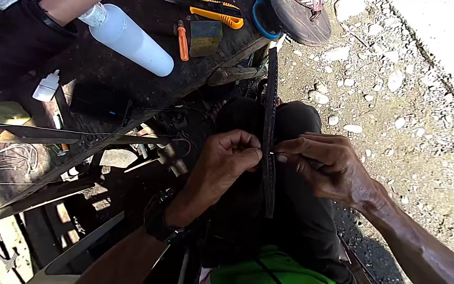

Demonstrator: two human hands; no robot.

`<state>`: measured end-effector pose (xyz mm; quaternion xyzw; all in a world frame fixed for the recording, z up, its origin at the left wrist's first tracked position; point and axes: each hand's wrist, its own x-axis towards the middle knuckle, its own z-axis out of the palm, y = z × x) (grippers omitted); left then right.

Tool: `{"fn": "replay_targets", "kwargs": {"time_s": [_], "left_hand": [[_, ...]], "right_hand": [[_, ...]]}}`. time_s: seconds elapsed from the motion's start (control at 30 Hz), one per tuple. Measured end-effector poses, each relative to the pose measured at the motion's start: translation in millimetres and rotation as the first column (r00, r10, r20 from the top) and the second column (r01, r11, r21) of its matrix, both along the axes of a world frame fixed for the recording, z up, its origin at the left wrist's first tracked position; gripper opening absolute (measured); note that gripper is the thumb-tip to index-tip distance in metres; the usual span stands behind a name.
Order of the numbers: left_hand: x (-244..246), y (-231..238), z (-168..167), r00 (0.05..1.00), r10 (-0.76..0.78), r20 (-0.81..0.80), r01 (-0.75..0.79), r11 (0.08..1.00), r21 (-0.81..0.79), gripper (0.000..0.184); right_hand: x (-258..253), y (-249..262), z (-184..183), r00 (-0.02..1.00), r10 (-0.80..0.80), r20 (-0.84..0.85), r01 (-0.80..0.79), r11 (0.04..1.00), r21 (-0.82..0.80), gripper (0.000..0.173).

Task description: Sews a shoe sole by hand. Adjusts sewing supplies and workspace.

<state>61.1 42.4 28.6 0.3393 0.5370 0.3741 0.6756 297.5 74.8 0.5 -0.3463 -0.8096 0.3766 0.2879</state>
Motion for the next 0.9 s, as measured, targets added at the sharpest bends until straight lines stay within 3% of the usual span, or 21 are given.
{"fn": "replay_targets", "kwargs": {"time_s": [0.27, 0.37, 0.47, 0.53, 0.6, 0.77, 0.9], "left_hand": [[-0.2, -6.1, -10.6, 0.991, 0.019, 0.131, -0.023, 0.999, 0.029, 0.006], [-2.5, -13.3, -13.6, 0.992, 0.018, 0.126, -0.033, 0.993, 0.114, 0.008], [-7.6, -19.7, -23.1, 0.992, 0.109, -0.07, -0.071, 0.91, 0.409, 0.022], [-10.2, -20.9, -35.9, 0.97, 0.059, -0.238, 0.069, 0.867, 0.494, 0.045], [-6.7, -19.4, -47.4, 0.935, 0.008, -0.355, 0.185, 0.842, 0.507, 0.054], [-11.4, -25.5, -44.8, 0.909, 0.147, -0.389, 0.134, 0.782, 0.609, 0.018], [-18.3, -39.6, -18.0, 0.882, 0.225, -0.414, 0.171, 0.666, 0.726, 0.01]], "right_hand": [[-8.0, -1.3, -0.6, 1.0, -0.025, -0.017, 0.026, 0.998, 0.05, 0.022], [-6.6, -5.5, 0.0, 0.999, -0.017, 0.045, 0.012, 0.995, 0.099, 0.025], [-0.8, -5.9, 5.0, 0.988, -0.021, 0.151, -0.005, 0.985, 0.173, 0.027], [1.0, -7.9, 6.0, 0.983, -0.04, 0.181, -0.001, 0.975, 0.221, 0.027], [0.5, -7.5, 4.1, 0.984, -0.056, 0.172, 0.009, 0.964, 0.264, 0.026], [2.4, -6.7, 1.8, 0.986, -0.06, 0.153, 0.015, 0.96, 0.278, 0.026], [1.6, -7.4, 0.7, 0.988, -0.062, 0.142, 0.02, 0.961, 0.277, 0.026]]}}
